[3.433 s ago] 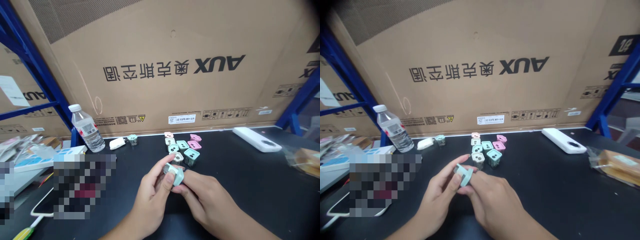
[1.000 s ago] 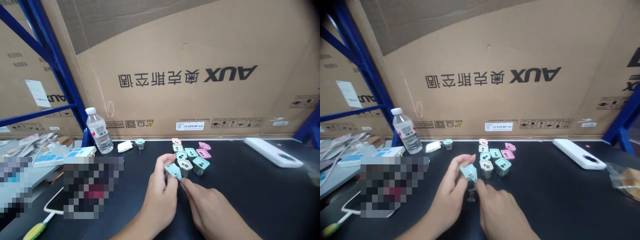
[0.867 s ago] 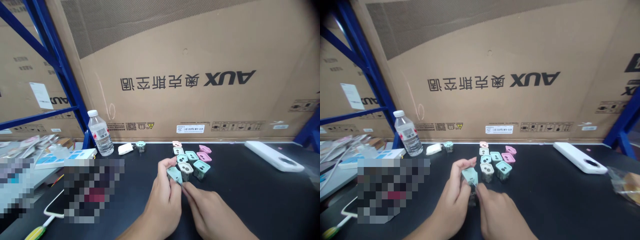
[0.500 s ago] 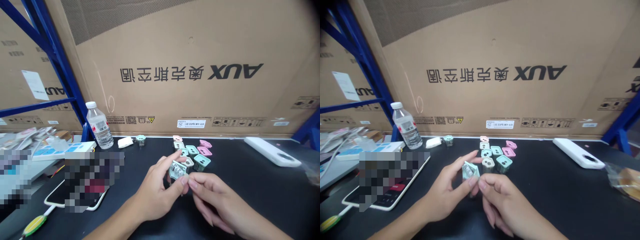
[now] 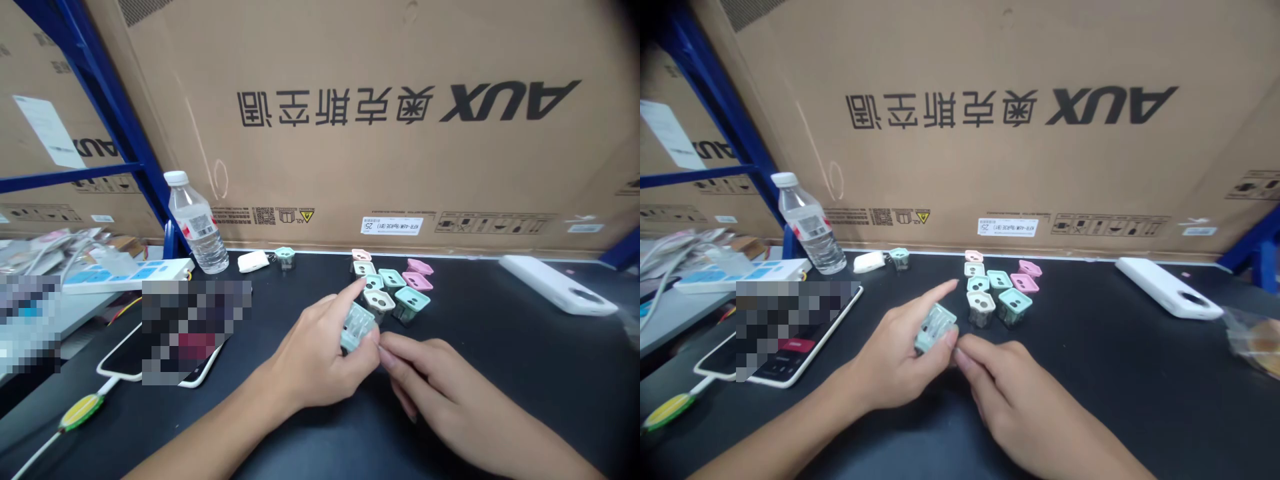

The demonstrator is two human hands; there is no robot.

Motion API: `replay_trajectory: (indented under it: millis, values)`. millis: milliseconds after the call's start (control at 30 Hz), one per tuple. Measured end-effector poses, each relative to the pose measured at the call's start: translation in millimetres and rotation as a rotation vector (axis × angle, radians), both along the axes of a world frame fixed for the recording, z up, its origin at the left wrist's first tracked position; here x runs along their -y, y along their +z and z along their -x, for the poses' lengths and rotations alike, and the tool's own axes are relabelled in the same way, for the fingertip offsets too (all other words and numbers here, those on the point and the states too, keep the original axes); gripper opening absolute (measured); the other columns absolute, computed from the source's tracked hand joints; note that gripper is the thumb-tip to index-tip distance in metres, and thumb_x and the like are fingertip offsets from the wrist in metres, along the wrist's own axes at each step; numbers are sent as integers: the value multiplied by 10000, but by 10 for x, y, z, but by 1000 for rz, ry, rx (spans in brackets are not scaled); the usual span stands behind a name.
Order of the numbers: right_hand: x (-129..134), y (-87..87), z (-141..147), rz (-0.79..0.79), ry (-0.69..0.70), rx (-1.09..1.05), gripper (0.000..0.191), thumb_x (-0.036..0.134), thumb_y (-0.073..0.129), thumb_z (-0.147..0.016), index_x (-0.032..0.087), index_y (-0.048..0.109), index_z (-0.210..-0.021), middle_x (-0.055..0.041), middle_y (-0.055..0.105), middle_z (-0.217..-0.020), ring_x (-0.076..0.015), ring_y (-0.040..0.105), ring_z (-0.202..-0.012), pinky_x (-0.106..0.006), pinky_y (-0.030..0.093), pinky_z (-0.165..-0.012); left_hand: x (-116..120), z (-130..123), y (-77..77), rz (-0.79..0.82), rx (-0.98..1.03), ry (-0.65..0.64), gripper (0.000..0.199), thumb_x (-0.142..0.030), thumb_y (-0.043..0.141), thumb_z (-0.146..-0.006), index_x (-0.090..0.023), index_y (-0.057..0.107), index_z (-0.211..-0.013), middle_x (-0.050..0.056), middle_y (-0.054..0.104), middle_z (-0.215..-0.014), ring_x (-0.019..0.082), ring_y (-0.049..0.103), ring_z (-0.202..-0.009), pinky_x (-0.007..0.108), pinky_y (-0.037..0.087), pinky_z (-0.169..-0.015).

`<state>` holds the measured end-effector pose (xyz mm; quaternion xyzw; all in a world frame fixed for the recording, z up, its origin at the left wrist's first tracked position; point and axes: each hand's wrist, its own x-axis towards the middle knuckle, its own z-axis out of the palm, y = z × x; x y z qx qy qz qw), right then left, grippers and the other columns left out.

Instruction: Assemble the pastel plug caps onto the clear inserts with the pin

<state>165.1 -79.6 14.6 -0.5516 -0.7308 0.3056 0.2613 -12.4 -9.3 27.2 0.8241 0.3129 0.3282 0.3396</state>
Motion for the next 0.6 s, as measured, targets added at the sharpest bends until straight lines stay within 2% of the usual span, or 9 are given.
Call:
replay_trajectory:
  millis: [67, 133, 267, 367, 500, 600]
  values:
    - [15, -4, -28, -37, 2, 58, 377, 417, 353, -1018, 229, 531, -744, 53, 546, -580, -106, 522, -539, -236, 407, -577, -16, 14, 19, 18, -46, -49, 538, -280, 558, -856, -152, 506, -1376, 14, 658, -710, 174, 569, -618, 276, 448, -690]
    - [27, 5, -52, -29, -3, 73, 382, 437, 352, -1014, 233, 559, -766, 47, 554, -589, -113, 536, -564, -242, 419, -602, -32, 27, 40, 68, -67, -103, 486, -277, 551, -855, -179, 534, -1330, -9, 649, -671, 148, 541, -555, 248, 424, -606]
    - [34, 61, -61, 139, 26, -63, 410, 463, 348, -1012, 212, 541, -752, 55, 529, -525, -99, 485, -504, -220, 408, -560, -36, 33, 102, 131, -77, -172, 422, -244, 527, -862, -185, 528, -1279, -18, 675, -660, 135, 551, -565, 226, 432, -603]
    - [31, 95, -42, 281, 57, -224, 400, 480, 348, -1011, 198, 551, -814, 71, 497, -489, -73, 395, -433, -186, 347, -474, -24, 28, 115, 121, -57, -191, 345, -208, 522, -860, -183, 523, -1203, -35, 660, -622, 112, 512, -518, 207, 430, -582]
    - [28, 80, -23, 414, 69, -348, 413, 521, 341, -1001, 183, 573, -951, 84, 462, -461, -57, 314, -389, -158, 272, -410, -50, 29, -16, 79, 2, -235, 145, -180, 548, -839, -209, 497, -972, -49, 640, -585, 91, 470, -481, 188, 404, -535]
    - [34, 55, -19, 452, 73, -383, 401, 514, 353, -1001, 179, 570, -962, 80, 470, -459, -51, 317, -384, -146, 270, -405, -95, 38, -143, 118, 32, -268, 180, -212, 578, -843, -215, 444, -964, -45, 651, -583, 90, 483, -475, 183, 388, -506]
